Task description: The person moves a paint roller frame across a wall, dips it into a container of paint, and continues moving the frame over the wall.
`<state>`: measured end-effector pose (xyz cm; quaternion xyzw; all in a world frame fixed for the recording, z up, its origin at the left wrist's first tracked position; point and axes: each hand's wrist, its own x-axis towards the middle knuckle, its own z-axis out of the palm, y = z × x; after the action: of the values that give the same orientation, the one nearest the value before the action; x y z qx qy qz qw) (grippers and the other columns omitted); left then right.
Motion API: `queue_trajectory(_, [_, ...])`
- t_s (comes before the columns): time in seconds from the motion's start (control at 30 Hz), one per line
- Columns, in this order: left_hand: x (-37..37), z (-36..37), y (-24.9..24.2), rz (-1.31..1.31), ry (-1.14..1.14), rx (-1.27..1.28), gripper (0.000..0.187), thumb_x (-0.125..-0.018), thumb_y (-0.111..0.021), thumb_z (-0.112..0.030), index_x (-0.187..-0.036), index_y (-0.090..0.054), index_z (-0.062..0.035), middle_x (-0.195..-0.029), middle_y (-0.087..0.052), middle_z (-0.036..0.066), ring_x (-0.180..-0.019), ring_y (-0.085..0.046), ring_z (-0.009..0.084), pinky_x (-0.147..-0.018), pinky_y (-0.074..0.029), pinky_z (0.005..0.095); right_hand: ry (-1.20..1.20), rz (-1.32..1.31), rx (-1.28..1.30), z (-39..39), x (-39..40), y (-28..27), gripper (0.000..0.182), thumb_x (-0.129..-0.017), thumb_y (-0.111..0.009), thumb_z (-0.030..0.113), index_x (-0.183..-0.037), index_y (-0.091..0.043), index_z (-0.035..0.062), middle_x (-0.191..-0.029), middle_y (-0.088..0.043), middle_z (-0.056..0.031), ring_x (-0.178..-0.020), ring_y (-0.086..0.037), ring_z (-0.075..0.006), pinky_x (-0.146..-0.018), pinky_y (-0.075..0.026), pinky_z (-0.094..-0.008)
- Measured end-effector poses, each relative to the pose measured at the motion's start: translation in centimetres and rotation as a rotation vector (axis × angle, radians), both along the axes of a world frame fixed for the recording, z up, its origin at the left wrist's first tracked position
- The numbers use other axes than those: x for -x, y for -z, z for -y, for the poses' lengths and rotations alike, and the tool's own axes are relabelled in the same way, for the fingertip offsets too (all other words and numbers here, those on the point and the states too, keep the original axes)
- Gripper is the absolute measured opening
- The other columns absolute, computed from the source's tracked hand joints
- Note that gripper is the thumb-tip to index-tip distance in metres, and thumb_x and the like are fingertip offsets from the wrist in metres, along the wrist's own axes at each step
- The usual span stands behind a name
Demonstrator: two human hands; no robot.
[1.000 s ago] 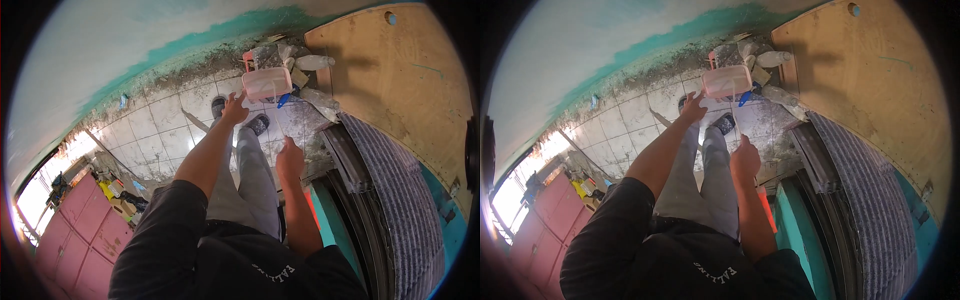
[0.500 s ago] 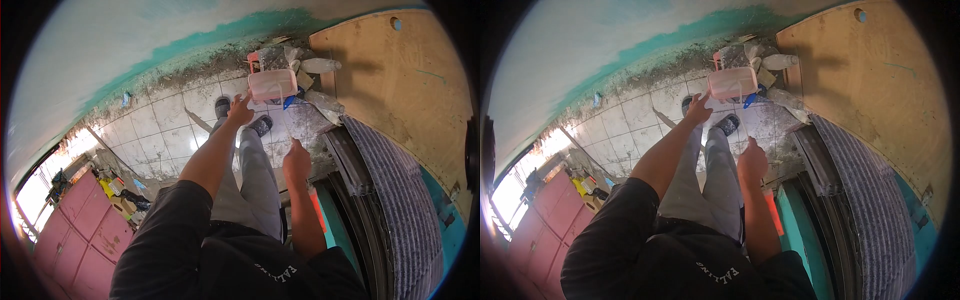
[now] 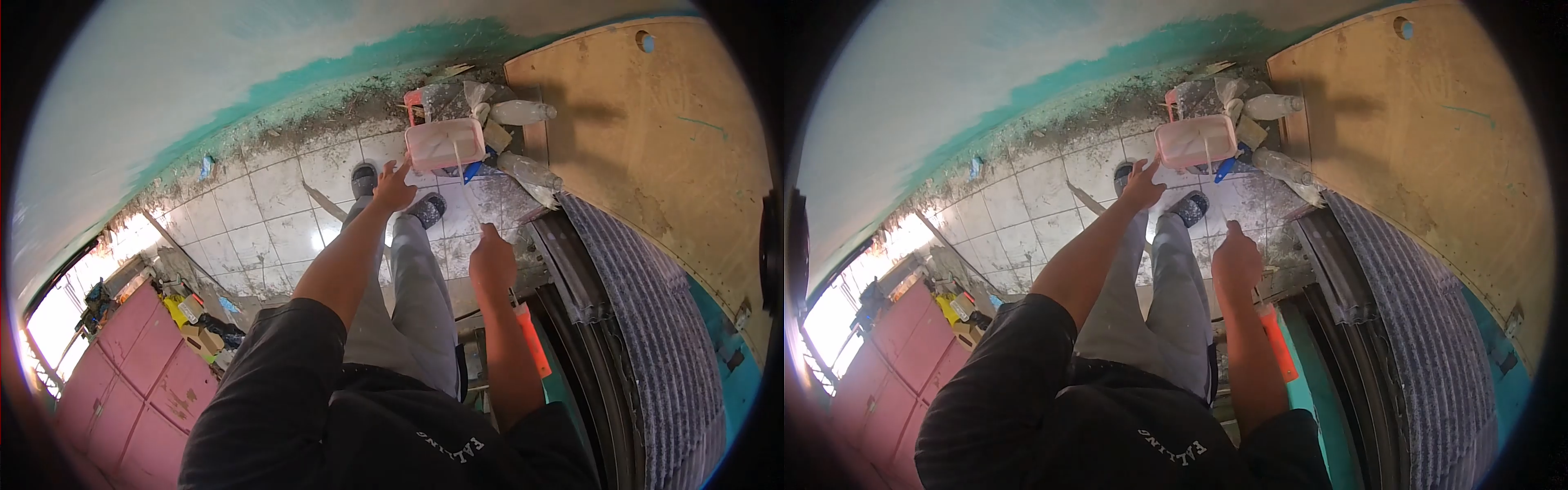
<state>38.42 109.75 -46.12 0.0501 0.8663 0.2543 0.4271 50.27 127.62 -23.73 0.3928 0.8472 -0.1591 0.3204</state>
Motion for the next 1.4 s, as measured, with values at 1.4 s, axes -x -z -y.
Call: queue_trajectory(1.4, [3.6,3.0,-1.3,0.017,-0.100,-0.216,0.062,-0.095,-0.075,-0.044,-0.139,-0.055,-0.0051,-0.115,-0.073,0.026,-0.112,-0.070,0.0389,-0.097,-0.054,0.0436,0.171,-0.434,-0.009,-0.6,-8.4,-5.5,0.028,-0.103,-0.058,0.018,-0.127,-0.070,0.0150,-0.098,-0.075,-0.0208,-0.093,-0.071,-0.0421,-0.081,-0.055,-0.0526])
